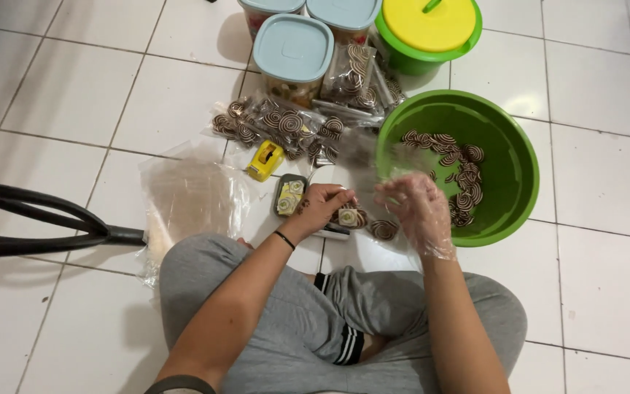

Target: Manually packaging cookies into small plastic bags and weighing them on a digital scale.

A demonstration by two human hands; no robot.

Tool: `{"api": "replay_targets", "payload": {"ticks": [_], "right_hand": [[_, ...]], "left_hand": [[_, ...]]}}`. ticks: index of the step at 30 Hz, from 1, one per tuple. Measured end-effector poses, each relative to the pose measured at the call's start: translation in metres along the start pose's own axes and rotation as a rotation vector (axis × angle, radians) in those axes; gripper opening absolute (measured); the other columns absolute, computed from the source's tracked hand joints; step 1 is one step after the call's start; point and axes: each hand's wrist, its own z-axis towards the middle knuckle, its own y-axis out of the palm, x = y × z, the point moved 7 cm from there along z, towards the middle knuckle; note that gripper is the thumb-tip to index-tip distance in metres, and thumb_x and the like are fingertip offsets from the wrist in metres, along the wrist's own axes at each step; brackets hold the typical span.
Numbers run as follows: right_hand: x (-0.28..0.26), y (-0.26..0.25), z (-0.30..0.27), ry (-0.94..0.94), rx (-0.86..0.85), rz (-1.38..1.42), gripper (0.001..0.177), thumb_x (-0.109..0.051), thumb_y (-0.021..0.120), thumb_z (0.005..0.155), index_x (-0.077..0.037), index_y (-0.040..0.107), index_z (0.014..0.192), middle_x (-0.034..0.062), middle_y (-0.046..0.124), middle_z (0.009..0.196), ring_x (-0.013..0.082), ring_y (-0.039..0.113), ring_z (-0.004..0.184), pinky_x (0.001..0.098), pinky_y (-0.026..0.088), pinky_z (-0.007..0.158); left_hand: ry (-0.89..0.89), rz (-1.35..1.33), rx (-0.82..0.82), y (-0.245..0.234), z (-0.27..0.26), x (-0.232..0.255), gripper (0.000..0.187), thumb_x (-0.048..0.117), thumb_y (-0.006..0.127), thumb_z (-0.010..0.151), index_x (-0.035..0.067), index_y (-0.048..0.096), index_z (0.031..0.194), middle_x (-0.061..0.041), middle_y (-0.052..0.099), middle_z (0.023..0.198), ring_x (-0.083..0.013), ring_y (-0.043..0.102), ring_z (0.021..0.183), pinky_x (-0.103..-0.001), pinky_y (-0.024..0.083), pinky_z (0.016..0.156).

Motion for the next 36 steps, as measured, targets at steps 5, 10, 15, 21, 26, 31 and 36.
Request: {"api": "replay_targets", "payload": {"ticks": [5, 10, 15, 21, 26, 31, 36], "right_hand": [[0.041, -0.02, 0.002, 0.089, 0.051, -0.067, 0.014, -0.017, 0.062, 0.101, -0.004, 0.06, 0.105, 0.0214, 0.073, 0.095, 0.0328, 0.077, 0.089, 0.045, 0.064, 0.08], [0.035, -0.012, 0.005, 0.116, 0.019, -0.208, 0.02, -0.021, 0.066, 0.099, -0.001, 0.063, 0.099, 0.0217, 0.073, 0.087, 0.0292, 0.077, 0.075, 0.0418, 0.066, 0.067], [0.014, -0.012, 0.007, 0.051, 0.001, -0.413, 0.025, -0.018, 0.075, 0.093, 0.004, 0.07, 0.105, 0.0252, 0.074, 0.089, 0.0291, 0.076, 0.073, 0.0402, 0.065, 0.064], [-0.002, -0.013, 0.007, -0.038, -0.019, -0.64, 0.021, -0.018, 0.077, 0.091, -0.003, 0.077, 0.106, 0.0124, 0.076, 0.085, 0.0123, 0.07, 0.075, 0.028, 0.06, 0.065], [-0.012, 0.0, -0.002, 0.018, 0.018, -0.539, 0.022, -0.008, 0.077, 0.089, -0.001, 0.076, 0.11, 0.0138, 0.072, 0.076, 0.0146, 0.066, 0.063, 0.0258, 0.06, 0.059], [0.016, -0.034, 0.003, 0.015, 0.021, -0.537, 0.019, -0.006, 0.074, 0.087, -0.004, 0.078, 0.106, 0.0062, 0.07, 0.071, 0.0065, 0.065, 0.06, 0.0206, 0.06, 0.057], [0.027, -0.051, 0.005, 0.049, 0.002, -0.402, 0.013, -0.002, 0.071, 0.088, 0.0, 0.078, 0.099, 0.015, 0.073, 0.078, 0.0108, 0.064, 0.062, 0.0252, 0.06, 0.06]], "left_hand": [[0.042, 0.089, 0.117, -0.011, 0.006, 0.0, 0.019, 0.031, 0.073, 0.098, 0.015, 0.082, 0.09, -0.003, 0.079, 0.081, -0.0041, 0.069, 0.083, -0.023, 0.056, 0.074], [0.068, -0.119, 0.022, -0.008, 0.012, 0.003, 0.018, 0.016, 0.073, 0.096, 0.005, 0.075, 0.111, -0.013, 0.079, 0.094, -0.0182, 0.076, 0.087, -0.029, 0.06, 0.078], [0.008, -0.108, -0.02, -0.008, 0.009, 0.008, 0.014, 0.011, 0.066, 0.099, 0.003, 0.074, 0.106, -0.014, 0.078, 0.086, -0.0183, 0.077, 0.078, -0.025, 0.06, 0.071], [-0.017, -0.083, -0.065, -0.011, 0.008, 0.01, 0.021, 0.015, 0.058, 0.105, 0.002, 0.07, 0.116, -0.011, 0.077, 0.087, -0.017, 0.077, 0.077, -0.024, 0.06, 0.069], [-0.011, -0.128, -0.121, -0.013, 0.01, 0.006, 0.026, 0.012, 0.055, 0.105, 0.0, 0.065, 0.126, -0.018, 0.077, 0.088, -0.0231, 0.077, 0.074, -0.026, 0.06, 0.063], [0.064, -0.237, -0.111, -0.017, 0.013, 0.003, 0.027, 0.002, 0.053, 0.102, 0.001, 0.067, 0.125, -0.02, 0.076, 0.086, -0.0273, 0.078, 0.073, -0.028, 0.061, 0.059], [0.024, -0.31, -0.085, -0.019, 0.02, -0.014, 0.025, -0.007, 0.047, 0.098, -0.003, 0.072, 0.097, -0.02, 0.074, 0.08, -0.0315, 0.077, 0.07, -0.033, 0.063, 0.059]]}}
